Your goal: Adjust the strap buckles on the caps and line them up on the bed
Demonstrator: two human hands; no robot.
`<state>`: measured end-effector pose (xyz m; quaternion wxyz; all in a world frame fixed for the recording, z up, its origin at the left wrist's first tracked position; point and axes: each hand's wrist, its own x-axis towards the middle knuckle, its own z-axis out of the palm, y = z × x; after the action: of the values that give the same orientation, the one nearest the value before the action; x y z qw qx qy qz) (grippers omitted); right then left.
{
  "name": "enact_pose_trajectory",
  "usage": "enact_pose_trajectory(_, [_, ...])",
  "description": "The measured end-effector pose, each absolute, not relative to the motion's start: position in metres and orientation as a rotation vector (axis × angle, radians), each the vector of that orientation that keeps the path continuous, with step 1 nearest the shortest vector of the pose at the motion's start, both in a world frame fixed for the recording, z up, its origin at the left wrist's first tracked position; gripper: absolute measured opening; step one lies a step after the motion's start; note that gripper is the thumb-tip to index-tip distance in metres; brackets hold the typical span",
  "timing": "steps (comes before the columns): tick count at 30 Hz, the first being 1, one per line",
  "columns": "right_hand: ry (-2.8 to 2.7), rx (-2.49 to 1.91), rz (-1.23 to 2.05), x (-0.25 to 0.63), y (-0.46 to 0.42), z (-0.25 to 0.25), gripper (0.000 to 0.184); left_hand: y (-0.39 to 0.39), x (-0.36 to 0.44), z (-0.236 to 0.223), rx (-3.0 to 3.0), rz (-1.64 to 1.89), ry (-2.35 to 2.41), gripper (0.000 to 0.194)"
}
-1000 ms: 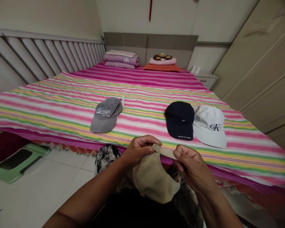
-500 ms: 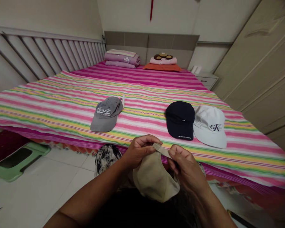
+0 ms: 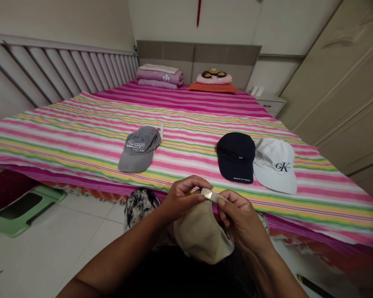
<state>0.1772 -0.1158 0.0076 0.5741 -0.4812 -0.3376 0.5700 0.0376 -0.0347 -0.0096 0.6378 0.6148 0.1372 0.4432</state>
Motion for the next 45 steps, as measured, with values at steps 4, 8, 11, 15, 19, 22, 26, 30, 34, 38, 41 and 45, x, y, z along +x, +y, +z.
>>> enact_pose_trajectory(4, [-0.766, -1.110, 1.336, 0.174, -0.114, 0.007, 0.025, -0.035, 0.036, -0.008, 1.527, 1.044, 0.299, 0.019])
enact_pose_trajectory(8, [-0.760, -1.117, 1.317, 0.172, -0.114, 0.009, 0.025, -0.036, 0.035, -0.007, 1.703, 1.103, 0.313, 0.019])
enact_pose_trajectory(11, [-0.748, -1.096, 1.329, 0.170, -0.115, 0.012, 0.026, -0.036, 0.036, -0.005, 1.901, 1.166, 0.261, 0.022])
enact_pose_trajectory(15, [-0.770, -1.027, 1.391, 0.170, -0.116, 0.012, 0.025, -0.037, 0.036, -0.006, 1.899, 1.136, 0.254, 0.020])
enact_pose_trajectory(19, [-0.792, -0.930, 1.428, 0.175, -0.117, 0.009, 0.021, -0.039, 0.035, -0.009, 1.740, 1.079, 0.292, 0.018])
enact_pose_trajectory(22, [-0.817, -0.989, 1.426, 0.177, -0.118, 0.008, 0.021, -0.042, 0.036, -0.011, 1.636, 1.049, 0.296, 0.018])
enact_pose_trajectory(26, [-0.822, -0.999, 1.404, 0.173, -0.118, 0.009, 0.022, -0.046, 0.040, -0.011, 1.401, 0.973, 0.262, 0.020])
enact_pose_trajectory(30, [-0.820, -1.006, 1.396, 0.170, -0.117, 0.007, 0.021, -0.049, 0.042, -0.012, 1.203, 0.971, 0.257, 0.030])
enact_pose_trajectory(34, [-0.845, -1.012, 1.430, 0.175, -0.118, 0.005, 0.020, -0.048, 0.042, -0.013, 1.159, 1.050, 0.263, 0.031])
enact_pose_trajectory(38, [-0.907, -1.087, 1.444, 0.181, -0.120, 0.001, 0.023, -0.047, 0.042, -0.012, 1.095, 1.110, 0.329, 0.032])
enact_pose_trajectory(41, [-0.893, -1.125, 1.433, 0.181, -0.119, -0.003, 0.026, -0.048, 0.044, -0.013, 1.086, 1.085, 0.337, 0.042])
enact_pose_trajectory(45, [-0.915, -1.088, 1.388, 0.177, -0.116, -0.003, 0.025, -0.049, 0.044, -0.016, 1.132, 1.037, 0.344, 0.061])
